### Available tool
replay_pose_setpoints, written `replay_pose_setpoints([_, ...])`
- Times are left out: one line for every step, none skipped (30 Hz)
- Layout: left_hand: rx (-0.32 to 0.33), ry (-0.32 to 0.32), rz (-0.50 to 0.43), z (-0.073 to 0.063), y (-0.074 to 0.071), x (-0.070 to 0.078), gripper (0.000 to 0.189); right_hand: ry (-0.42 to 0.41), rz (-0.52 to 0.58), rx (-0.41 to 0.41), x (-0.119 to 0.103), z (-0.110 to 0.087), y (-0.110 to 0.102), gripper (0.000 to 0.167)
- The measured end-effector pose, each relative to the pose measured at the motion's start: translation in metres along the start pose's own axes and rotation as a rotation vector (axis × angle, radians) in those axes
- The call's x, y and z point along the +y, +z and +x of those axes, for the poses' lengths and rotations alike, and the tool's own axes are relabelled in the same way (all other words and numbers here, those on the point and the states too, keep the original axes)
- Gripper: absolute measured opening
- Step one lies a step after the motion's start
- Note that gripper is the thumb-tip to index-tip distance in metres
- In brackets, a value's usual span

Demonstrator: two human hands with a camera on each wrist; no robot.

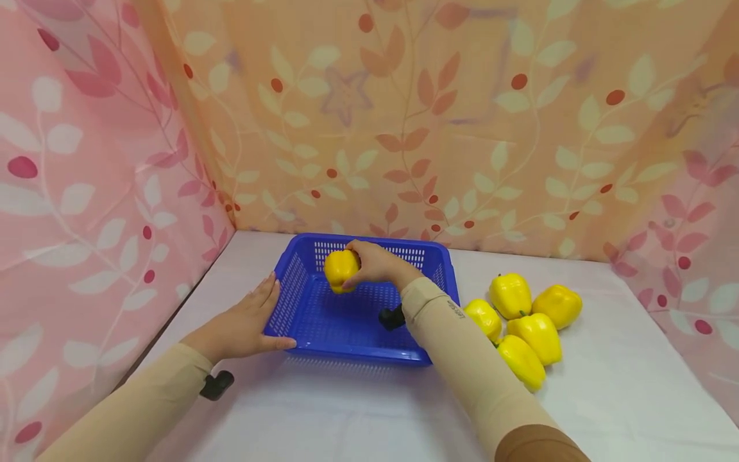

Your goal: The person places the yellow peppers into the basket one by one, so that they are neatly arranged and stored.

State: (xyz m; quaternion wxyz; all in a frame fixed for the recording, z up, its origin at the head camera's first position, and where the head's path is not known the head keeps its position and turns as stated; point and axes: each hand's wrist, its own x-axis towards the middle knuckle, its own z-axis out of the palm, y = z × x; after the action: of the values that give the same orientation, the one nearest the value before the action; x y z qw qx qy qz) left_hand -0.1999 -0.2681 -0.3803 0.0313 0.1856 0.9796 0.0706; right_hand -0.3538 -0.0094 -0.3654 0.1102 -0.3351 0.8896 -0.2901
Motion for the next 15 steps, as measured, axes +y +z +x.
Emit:
replay_pose_setpoints([-0.002,-0.003,0.001,0.0,0.0,-0.001,0.12,-0.002,-0.014,-0.01,0.002,0.002,0.001,0.068])
replay_pose_setpoints([-0.005,-0.007,0.0,0.0,0.0,-0.001,0.12,-0.001,-0.028,-0.02,0.003,0.004,0.003,0.068])
replay_pose_setpoints([-0.006,-0.01,-0.002,0.0,0.0,-0.001,0.119,-0.007,-0.046,-0.031,0.005,0.006,0.005,0.067])
replay_pose_setpoints([-0.007,-0.011,-0.001,0.0,0.001,-0.001,0.119,-0.006,-0.06,-0.041,0.007,0.007,0.007,0.067])
replay_pose_setpoints([-0.008,-0.012,-0.003,0.0,0.001,-0.001,0.118,-0.011,-0.069,-0.051,0.008,0.008,0.01,0.066])
replay_pose_setpoints([-0.008,-0.012,-0.004,0.0,0.0,0.0,0.117,-0.016,-0.076,-0.06,0.01,0.009,0.012,0.066])
replay_pose_setpoints([-0.008,-0.012,-0.004,0.0,0.0,0.0,0.117,-0.022,-0.089,-0.065,0.01,0.009,0.015,0.066])
replay_pose_setpoints([-0.009,-0.012,-0.004,0.0,0.0,0.001,0.116,-0.023,-0.092,-0.072,0.01,0.01,0.017,0.065])
replay_pose_setpoints([-0.009,-0.012,-0.003,-0.001,-0.001,0.002,0.116,-0.028,-0.092,-0.079,0.01,0.01,0.019,0.065])
replay_pose_setpoints([-0.01,-0.011,-0.003,-0.001,-0.002,0.002,0.117,-0.024,-0.09,-0.087,0.01,0.01,0.02,0.065])
replay_pose_setpoints([-0.01,-0.011,-0.004,-0.001,-0.003,0.003,0.117,-0.023,-0.086,-0.095,0.01,0.011,0.022,0.065])
replay_pose_setpoints([-0.01,-0.011,-0.002,-0.001,-0.003,0.003,0.117,-0.016,-0.084,-0.103,0.01,0.011,0.023,0.065])
replay_pose_setpoints([-0.011,-0.01,0.0,-0.001,-0.003,0.003,0.118,-0.011,-0.083,-0.111,0.009,0.011,0.024,0.065])
replay_pose_setpoints([-0.012,-0.009,0.003,-0.001,-0.003,0.003,0.118,-0.008,-0.08,-0.119,0.009,0.011,0.025,0.066])
replay_pose_setpoints([-0.011,-0.008,0.008,0.0,-0.003,0.002,0.118,-0.006,-0.081,-0.125,0.009,0.011,0.025,0.066])
